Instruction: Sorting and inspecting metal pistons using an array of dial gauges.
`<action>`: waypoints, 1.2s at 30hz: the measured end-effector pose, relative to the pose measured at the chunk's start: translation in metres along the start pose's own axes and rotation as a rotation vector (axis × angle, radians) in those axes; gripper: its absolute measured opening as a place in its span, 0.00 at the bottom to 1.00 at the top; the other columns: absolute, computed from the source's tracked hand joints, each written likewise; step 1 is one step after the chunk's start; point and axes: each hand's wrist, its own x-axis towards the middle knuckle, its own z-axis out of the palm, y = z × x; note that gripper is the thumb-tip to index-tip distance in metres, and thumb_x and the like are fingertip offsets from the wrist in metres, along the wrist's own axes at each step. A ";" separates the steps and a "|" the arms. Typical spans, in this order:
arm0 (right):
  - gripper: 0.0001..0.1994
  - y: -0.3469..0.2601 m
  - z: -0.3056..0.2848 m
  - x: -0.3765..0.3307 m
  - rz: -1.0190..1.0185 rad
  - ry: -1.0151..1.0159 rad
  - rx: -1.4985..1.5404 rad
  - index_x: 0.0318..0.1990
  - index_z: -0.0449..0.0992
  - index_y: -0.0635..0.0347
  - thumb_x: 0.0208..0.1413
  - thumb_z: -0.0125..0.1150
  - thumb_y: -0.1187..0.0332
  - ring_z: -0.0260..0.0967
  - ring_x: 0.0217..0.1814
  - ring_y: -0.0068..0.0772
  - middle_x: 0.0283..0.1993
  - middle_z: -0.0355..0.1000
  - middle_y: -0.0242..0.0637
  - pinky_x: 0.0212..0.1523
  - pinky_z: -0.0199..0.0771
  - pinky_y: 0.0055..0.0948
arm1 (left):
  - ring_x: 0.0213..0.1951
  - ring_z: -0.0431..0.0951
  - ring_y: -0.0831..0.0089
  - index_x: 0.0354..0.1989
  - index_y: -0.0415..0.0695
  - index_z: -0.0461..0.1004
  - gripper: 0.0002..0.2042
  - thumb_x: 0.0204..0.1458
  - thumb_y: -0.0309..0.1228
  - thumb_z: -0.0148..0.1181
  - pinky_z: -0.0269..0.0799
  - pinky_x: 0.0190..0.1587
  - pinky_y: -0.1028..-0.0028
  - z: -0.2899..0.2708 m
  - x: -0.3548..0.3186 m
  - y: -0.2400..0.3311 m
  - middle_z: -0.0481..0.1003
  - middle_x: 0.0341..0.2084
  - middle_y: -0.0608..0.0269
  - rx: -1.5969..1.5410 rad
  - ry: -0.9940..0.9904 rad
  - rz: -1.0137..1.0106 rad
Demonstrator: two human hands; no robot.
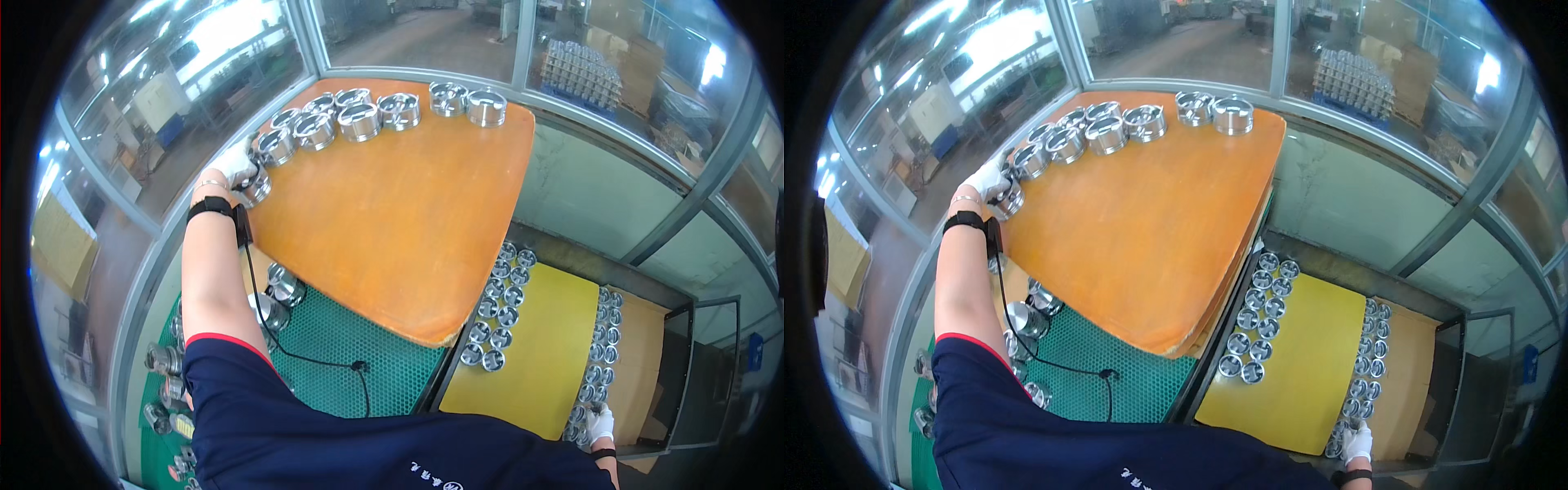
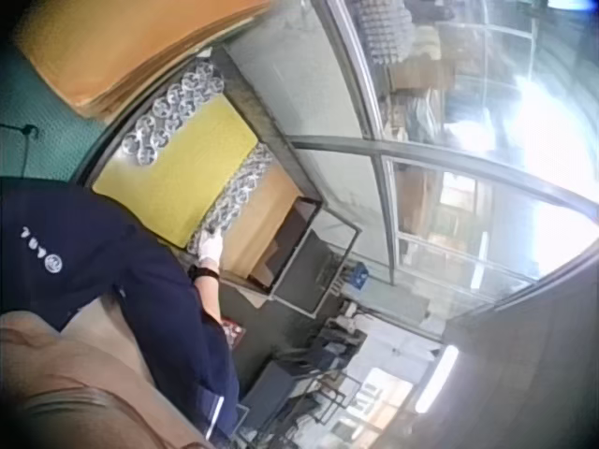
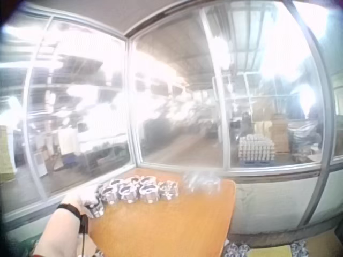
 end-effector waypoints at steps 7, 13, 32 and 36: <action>0.16 -0.053 0.000 0.014 -0.036 -0.138 -0.048 0.49 0.78 0.63 0.52 0.63 0.70 0.79 0.48 0.45 0.46 0.79 0.51 0.51 0.76 0.36 | 0.58 0.73 0.49 0.73 0.49 0.52 0.42 0.45 0.25 0.61 0.71 0.58 0.60 0.007 0.000 0.019 0.72 0.57 0.46 0.127 0.045 0.157; 0.17 -0.224 -0.058 0.075 -0.740 -0.087 -0.118 0.50 0.76 0.62 0.51 0.63 0.72 0.74 0.51 0.51 0.46 0.76 0.52 0.52 0.74 0.40 | 0.53 0.75 0.50 0.67 0.47 0.61 0.33 0.50 0.34 0.60 0.71 0.54 0.61 0.014 0.013 0.069 0.73 0.55 0.44 0.332 -0.007 0.219; 0.22 -0.682 -0.079 0.157 -1.105 0.264 -0.406 0.60 0.71 0.58 0.57 0.49 0.70 0.69 0.60 0.50 0.58 0.72 0.48 0.62 0.69 0.39 | 0.51 0.78 0.54 0.60 0.44 0.70 0.36 0.41 0.50 0.65 0.74 0.54 0.63 0.001 -0.013 0.074 0.76 0.52 0.50 0.210 -0.180 0.085; 0.23 -0.702 -0.073 0.163 -0.957 0.027 -0.377 0.61 0.71 0.60 0.56 0.54 0.68 0.72 0.58 0.48 0.57 0.74 0.50 0.60 0.71 0.36 | 0.50 0.79 0.56 0.59 0.45 0.71 0.34 0.42 0.49 0.65 0.75 0.52 0.63 0.011 -0.002 0.070 0.76 0.52 0.50 0.201 -0.169 0.091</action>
